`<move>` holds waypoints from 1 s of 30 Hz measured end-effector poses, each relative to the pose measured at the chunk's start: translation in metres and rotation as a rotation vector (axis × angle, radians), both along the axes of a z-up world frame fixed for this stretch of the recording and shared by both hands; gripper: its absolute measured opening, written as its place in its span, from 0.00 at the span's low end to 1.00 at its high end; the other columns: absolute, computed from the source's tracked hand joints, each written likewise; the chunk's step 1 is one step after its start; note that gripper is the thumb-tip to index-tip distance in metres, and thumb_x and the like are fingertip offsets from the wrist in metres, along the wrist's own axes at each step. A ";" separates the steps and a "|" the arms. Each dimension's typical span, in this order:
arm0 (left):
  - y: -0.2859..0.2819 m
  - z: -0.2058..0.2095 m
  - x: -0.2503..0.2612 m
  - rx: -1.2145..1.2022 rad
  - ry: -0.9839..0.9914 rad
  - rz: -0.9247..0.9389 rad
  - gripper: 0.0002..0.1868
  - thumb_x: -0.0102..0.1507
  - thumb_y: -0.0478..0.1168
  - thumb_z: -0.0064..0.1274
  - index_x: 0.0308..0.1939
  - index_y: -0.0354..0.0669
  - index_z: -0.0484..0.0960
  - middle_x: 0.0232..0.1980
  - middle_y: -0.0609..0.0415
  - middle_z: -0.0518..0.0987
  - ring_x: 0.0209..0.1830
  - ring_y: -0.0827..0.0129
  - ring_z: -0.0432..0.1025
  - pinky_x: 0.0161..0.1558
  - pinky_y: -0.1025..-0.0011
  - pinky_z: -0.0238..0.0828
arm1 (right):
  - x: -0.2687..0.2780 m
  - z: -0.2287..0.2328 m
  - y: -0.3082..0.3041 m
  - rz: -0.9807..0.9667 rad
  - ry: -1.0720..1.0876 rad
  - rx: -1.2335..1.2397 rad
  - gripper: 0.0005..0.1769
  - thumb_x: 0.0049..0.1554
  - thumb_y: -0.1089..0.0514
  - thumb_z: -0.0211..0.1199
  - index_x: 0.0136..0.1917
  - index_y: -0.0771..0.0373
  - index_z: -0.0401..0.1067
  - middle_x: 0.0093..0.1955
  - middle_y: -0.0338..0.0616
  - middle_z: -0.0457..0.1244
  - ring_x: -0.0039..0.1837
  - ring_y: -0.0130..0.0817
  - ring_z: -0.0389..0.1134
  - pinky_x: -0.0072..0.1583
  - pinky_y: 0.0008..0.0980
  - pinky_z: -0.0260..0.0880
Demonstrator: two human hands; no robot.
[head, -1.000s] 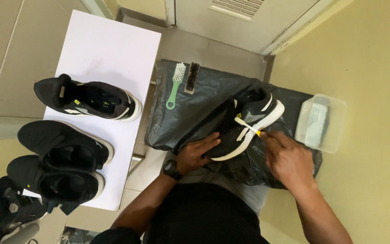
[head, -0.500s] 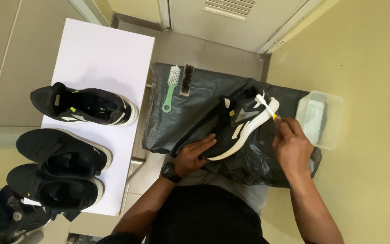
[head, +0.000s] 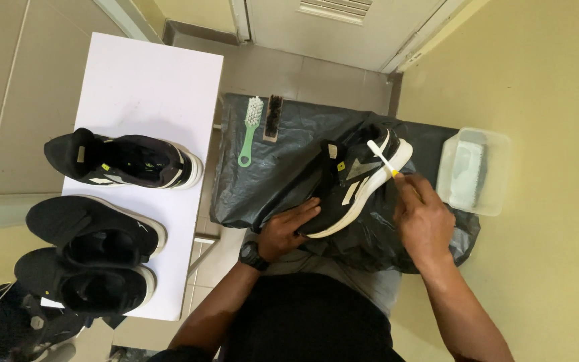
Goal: The person scrubs the white midsole of a black sneaker using a small brush dipped in soapy water. They repeatedly dip the brush into a container of soapy water and continue scrubbing the shoe's side and sole edges.
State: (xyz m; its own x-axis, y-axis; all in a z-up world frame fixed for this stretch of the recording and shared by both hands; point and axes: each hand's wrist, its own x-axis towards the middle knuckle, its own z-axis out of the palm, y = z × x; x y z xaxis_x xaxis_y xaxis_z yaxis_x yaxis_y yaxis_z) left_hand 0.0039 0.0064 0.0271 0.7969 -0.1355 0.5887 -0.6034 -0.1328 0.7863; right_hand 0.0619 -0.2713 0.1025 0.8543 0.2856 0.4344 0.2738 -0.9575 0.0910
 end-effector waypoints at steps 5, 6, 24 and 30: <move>0.000 -0.005 0.000 0.016 -0.018 -0.017 0.24 0.67 0.43 0.55 0.62 0.29 0.79 0.63 0.34 0.78 0.61 0.43 0.74 0.56 0.49 0.76 | 0.003 0.016 0.012 0.061 -0.039 -0.128 0.15 0.62 0.56 0.58 0.56 0.39 0.80 0.53 0.22 0.68 0.46 0.31 0.73 0.43 0.28 0.73; 0.000 -0.005 0.000 0.036 -0.025 -0.002 0.23 0.66 0.42 0.56 0.62 0.29 0.79 0.63 0.34 0.78 0.60 0.42 0.75 0.55 0.49 0.77 | 0.005 0.020 0.015 0.097 -0.043 -0.163 0.15 0.61 0.57 0.59 0.55 0.40 0.80 0.51 0.23 0.68 0.44 0.31 0.73 0.41 0.29 0.72; -0.001 -0.001 -0.001 0.007 0.010 0.012 0.24 0.65 0.39 0.58 0.63 0.29 0.78 0.64 0.34 0.77 0.61 0.44 0.74 0.55 0.51 0.77 | 0.000 0.070 0.025 0.159 0.275 -0.174 0.12 0.56 0.56 0.56 0.48 0.41 0.77 0.51 0.21 0.65 0.43 0.33 0.73 0.40 0.32 0.73; -0.001 -0.012 -0.003 0.004 0.013 -0.019 0.26 0.65 0.39 0.59 0.64 0.27 0.77 0.65 0.34 0.77 0.63 0.44 0.73 0.57 0.50 0.76 | 0.007 0.052 0.005 -0.022 0.343 -0.068 0.16 0.59 0.55 0.56 0.57 0.41 0.79 0.57 0.24 0.66 0.47 0.39 0.74 0.45 0.39 0.77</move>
State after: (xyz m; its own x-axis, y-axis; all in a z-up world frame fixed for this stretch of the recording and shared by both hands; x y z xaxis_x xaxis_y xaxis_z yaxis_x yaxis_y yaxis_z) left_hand 0.0013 0.0057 0.0150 0.8019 -0.1531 0.5776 -0.5955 -0.1246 0.7937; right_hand 0.0693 -0.2667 0.1546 0.9536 0.2835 0.1013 0.2785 -0.9585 0.0614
